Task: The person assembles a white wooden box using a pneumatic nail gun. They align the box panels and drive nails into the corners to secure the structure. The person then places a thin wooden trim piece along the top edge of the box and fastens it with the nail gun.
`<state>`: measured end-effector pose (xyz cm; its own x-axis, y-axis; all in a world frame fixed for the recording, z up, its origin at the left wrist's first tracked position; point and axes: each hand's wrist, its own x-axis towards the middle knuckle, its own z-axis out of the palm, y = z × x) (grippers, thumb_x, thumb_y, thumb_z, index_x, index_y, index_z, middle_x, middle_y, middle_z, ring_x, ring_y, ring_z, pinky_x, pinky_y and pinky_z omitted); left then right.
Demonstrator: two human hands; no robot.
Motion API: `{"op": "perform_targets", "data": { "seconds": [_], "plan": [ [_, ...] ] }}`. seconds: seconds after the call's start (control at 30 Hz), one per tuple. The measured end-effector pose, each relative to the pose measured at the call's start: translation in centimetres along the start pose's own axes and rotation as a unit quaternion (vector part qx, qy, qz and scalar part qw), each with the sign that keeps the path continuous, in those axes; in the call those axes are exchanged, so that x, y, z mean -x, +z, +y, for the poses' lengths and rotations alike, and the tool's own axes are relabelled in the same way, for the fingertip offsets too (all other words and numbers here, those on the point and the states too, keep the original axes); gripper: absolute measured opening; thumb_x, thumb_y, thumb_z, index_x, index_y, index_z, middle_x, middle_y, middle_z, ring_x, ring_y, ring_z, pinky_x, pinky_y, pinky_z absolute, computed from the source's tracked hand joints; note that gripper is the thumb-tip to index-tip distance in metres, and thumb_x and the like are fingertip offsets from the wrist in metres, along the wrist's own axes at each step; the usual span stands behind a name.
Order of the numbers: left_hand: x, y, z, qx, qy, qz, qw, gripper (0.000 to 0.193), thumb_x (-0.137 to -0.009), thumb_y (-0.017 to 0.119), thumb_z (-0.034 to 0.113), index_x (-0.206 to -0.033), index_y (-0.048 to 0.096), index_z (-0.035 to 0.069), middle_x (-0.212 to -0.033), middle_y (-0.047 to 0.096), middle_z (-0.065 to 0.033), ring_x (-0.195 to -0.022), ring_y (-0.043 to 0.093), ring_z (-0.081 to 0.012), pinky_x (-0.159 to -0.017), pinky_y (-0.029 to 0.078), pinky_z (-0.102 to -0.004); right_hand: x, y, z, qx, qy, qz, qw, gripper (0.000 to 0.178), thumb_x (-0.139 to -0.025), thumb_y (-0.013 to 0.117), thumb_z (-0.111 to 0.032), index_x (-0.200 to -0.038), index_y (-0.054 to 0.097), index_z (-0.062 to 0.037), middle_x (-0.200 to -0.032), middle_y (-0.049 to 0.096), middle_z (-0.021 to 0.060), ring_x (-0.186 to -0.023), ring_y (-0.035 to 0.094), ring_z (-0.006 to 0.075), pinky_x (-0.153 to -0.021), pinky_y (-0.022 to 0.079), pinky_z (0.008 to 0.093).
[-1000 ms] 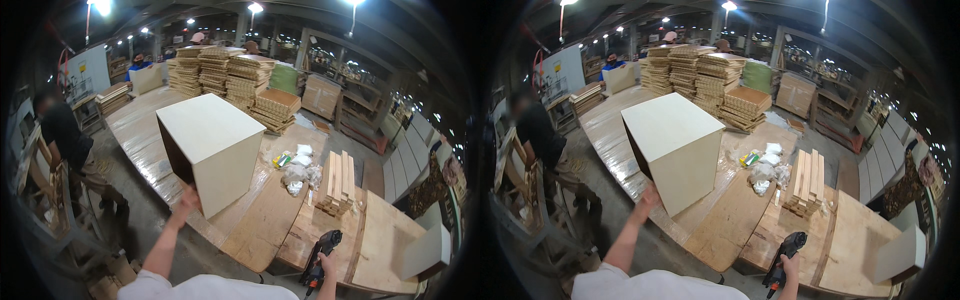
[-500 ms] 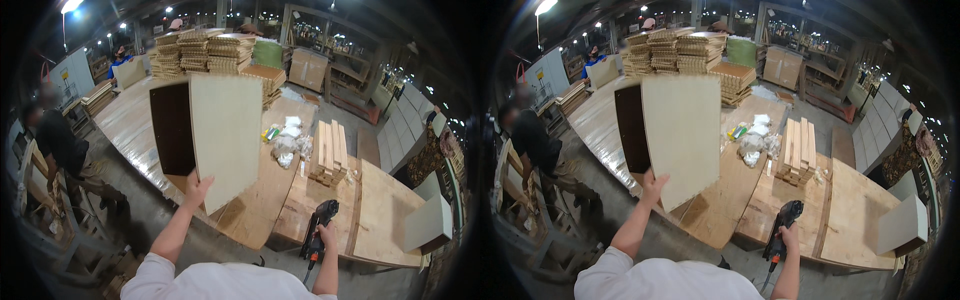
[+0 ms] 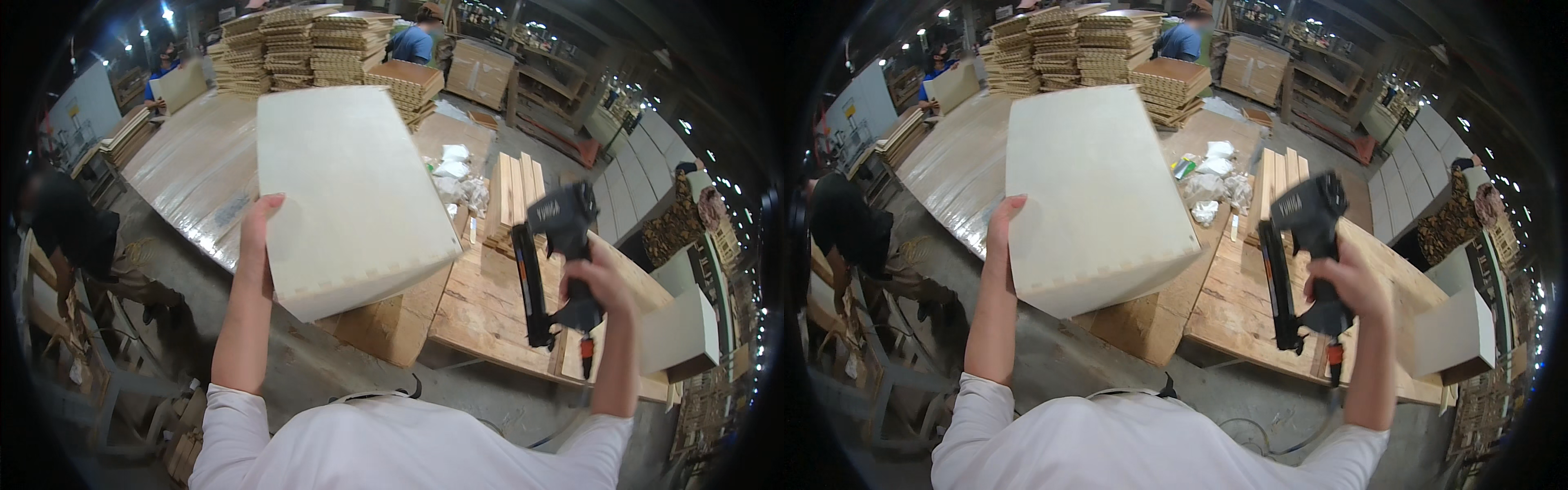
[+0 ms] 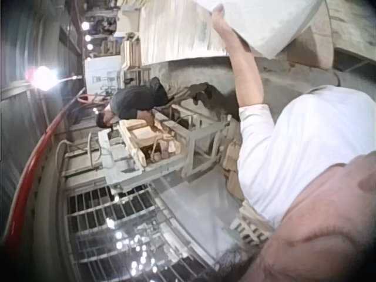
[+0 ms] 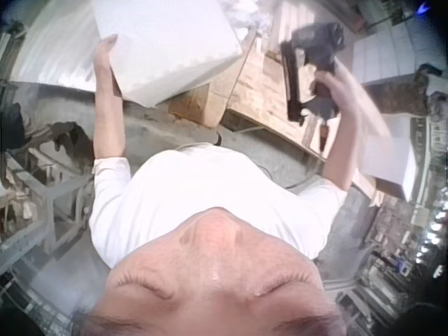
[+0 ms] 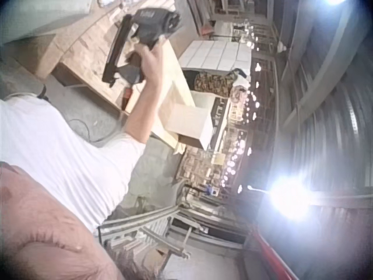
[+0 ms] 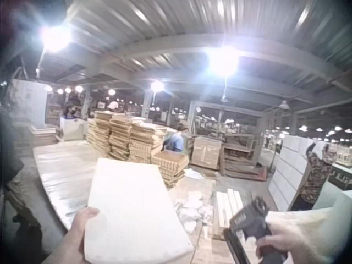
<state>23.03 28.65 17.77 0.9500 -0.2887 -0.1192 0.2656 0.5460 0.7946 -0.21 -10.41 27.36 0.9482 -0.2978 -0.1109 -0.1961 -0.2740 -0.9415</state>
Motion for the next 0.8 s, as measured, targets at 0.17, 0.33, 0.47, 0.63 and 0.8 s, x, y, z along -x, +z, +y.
{"op": "perform_targets", "data": {
  "seconds": [0.17,0.33,0.47,0.63,0.8],
  "plan": [
    [-2.7,-5.3,0.3,0.045,-0.002,-0.024,0.999,0.039,-0.087,0.047,0.024,-0.11,0.055,-0.006,-0.094,0.064,-0.0149,-0.081,0.065,-0.0244,-0.072,0.054,-0.0352,-1.6,2.6,-10.0,0.006,0.017,-0.098,0.995,0.046,-0.074,0.054,-0.003,-0.118,0.046,0.0103,-0.102,0.061,0.0227,-0.055,0.063,0.0186,-0.046,0.055,0.0305],
    [-5.2,-7.8,0.0,0.021,0.044,-0.04,0.998,0.036,-0.086,0.05,0.017,-0.112,0.054,-0.008,-0.097,0.064,-0.0171,-0.081,0.066,-0.0245,-0.07,0.055,-0.0331,-4.2,7.4,-13.5,0.048,0.037,-0.167,0.984,0.043,-0.075,0.057,-0.004,-0.115,0.048,0.0101,-0.102,0.062,0.0211,-0.054,0.063,0.0167,-0.045,0.055,0.0281],
    [-4.9,-7.5,-0.4,-0.017,0.096,-0.026,0.995,0.034,-0.086,0.05,0.015,-0.11,0.055,-0.009,-0.095,0.064,-0.0162,-0.078,0.066,-0.0234,-0.068,0.054,-0.0332,-5.6,10.0,-14.6,0.089,0.074,-0.173,0.978,0.036,-0.077,0.058,-0.003,-0.11,0.05,0.0084,-0.101,0.064,0.0182,-0.055,0.063,0.0151,-0.046,0.055,0.0282],
    [-4.8,-7.3,-0.3,-0.019,0.108,-0.012,0.994,0.031,-0.086,0.051,0.015,-0.106,0.057,-0.008,-0.092,0.064,-0.015,-0.076,0.065,-0.0228,-0.068,0.054,-0.0332,-7.4,10.6,-15.0,0.114,0.083,-0.195,0.971,0.035,-0.079,0.062,-0.007,-0.109,0.049,0.0063,-0.1,0.062,0.0151,-0.06,0.063,0.0138,-0.05,0.057,0.0289],
    [-5.1,-7.8,-0.4,-0.001,0.125,-0.019,0.992,0.028,-0.086,0.052,0.015,-0.103,0.058,-0.007,-0.089,0.064,-0.0135,-0.074,0.065,-0.0214,-0.065,0.053,-0.0323,-8.3,11.0,-14.9,0.112,0.092,-0.206,0.968,0.035,-0.08,0.064,-0.009,-0.108,0.049,0.0056,-0.096,0.061,0.0129,-0.061,0.063,0.0131,-0.051,0.057,0.0293]
  ]
}}
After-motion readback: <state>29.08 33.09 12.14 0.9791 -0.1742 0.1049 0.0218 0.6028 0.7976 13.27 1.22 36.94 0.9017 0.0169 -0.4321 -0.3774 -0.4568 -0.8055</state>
